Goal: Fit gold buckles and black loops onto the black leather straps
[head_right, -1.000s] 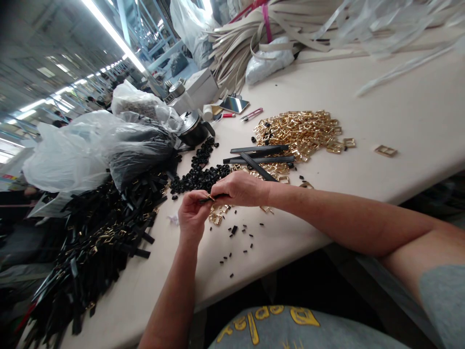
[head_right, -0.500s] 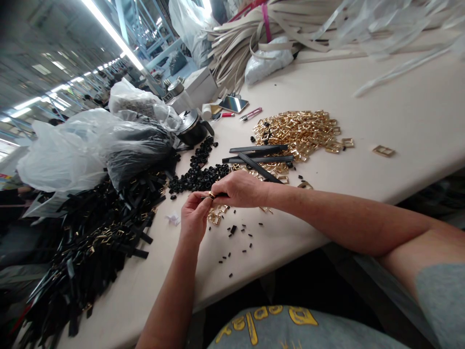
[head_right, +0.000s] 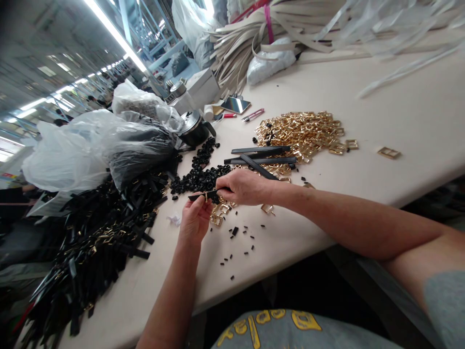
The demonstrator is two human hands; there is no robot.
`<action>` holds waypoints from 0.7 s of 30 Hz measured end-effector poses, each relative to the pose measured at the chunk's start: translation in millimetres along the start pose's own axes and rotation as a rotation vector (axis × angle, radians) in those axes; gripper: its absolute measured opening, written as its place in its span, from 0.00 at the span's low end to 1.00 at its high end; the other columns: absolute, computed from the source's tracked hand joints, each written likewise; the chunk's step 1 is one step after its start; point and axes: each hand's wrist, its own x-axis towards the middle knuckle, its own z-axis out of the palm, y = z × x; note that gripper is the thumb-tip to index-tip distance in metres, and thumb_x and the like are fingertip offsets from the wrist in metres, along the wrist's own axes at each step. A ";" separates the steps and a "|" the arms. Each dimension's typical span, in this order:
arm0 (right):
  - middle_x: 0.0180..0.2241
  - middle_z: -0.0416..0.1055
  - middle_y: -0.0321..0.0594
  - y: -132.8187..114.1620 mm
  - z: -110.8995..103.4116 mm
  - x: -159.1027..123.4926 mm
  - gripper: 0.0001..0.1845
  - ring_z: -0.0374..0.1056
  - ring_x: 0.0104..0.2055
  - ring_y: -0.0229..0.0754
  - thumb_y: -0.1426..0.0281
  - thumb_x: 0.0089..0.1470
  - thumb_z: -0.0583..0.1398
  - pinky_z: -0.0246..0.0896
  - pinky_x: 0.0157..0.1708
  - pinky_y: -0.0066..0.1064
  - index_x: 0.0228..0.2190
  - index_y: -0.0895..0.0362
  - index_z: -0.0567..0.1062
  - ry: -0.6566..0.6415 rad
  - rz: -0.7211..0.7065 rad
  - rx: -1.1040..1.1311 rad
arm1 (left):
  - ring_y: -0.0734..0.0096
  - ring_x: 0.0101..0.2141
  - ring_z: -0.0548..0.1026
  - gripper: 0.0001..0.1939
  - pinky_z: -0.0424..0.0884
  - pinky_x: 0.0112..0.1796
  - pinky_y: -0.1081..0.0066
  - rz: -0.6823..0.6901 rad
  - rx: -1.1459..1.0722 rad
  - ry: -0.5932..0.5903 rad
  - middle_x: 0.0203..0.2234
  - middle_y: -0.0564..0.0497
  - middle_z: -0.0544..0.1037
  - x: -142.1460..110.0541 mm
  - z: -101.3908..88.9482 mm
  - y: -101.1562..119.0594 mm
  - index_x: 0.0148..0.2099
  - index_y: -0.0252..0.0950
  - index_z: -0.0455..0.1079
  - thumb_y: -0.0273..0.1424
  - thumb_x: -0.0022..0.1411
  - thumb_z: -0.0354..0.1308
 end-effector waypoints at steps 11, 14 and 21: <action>0.24 0.70 0.36 -6.2 4.8 -2.7 0.08 0.59 0.25 0.34 0.70 0.55 0.56 0.46 0.26 0.27 0.30 0.58 0.75 -0.024 0.007 0.054 | 0.81 0.23 0.72 0.18 0.70 0.29 0.78 -0.012 0.058 -0.073 0.24 0.55 0.77 -2.9 3.3 -6.7 0.30 0.34 0.73 0.35 0.39 0.75; 0.26 0.72 0.36 -7.4 6.3 -2.4 0.08 0.61 0.27 0.34 0.69 0.55 0.57 0.49 0.27 0.26 0.34 0.59 0.76 -0.018 0.039 0.130 | 0.81 0.24 0.73 0.16 0.68 0.28 0.79 0.027 0.111 -0.050 0.24 0.54 0.77 -2.8 2.5 -6.9 0.31 0.33 0.75 0.35 0.41 0.75; 0.22 0.68 0.33 -17.1 5.7 -2.8 0.06 0.59 0.24 0.33 0.71 0.52 0.57 0.49 0.25 0.26 0.27 0.59 0.74 0.043 0.155 0.241 | 0.81 0.22 0.71 0.18 0.67 0.25 0.79 0.046 0.176 -0.021 0.23 0.53 0.78 -4.0 0.2 -4.4 0.34 0.33 0.76 0.38 0.42 0.74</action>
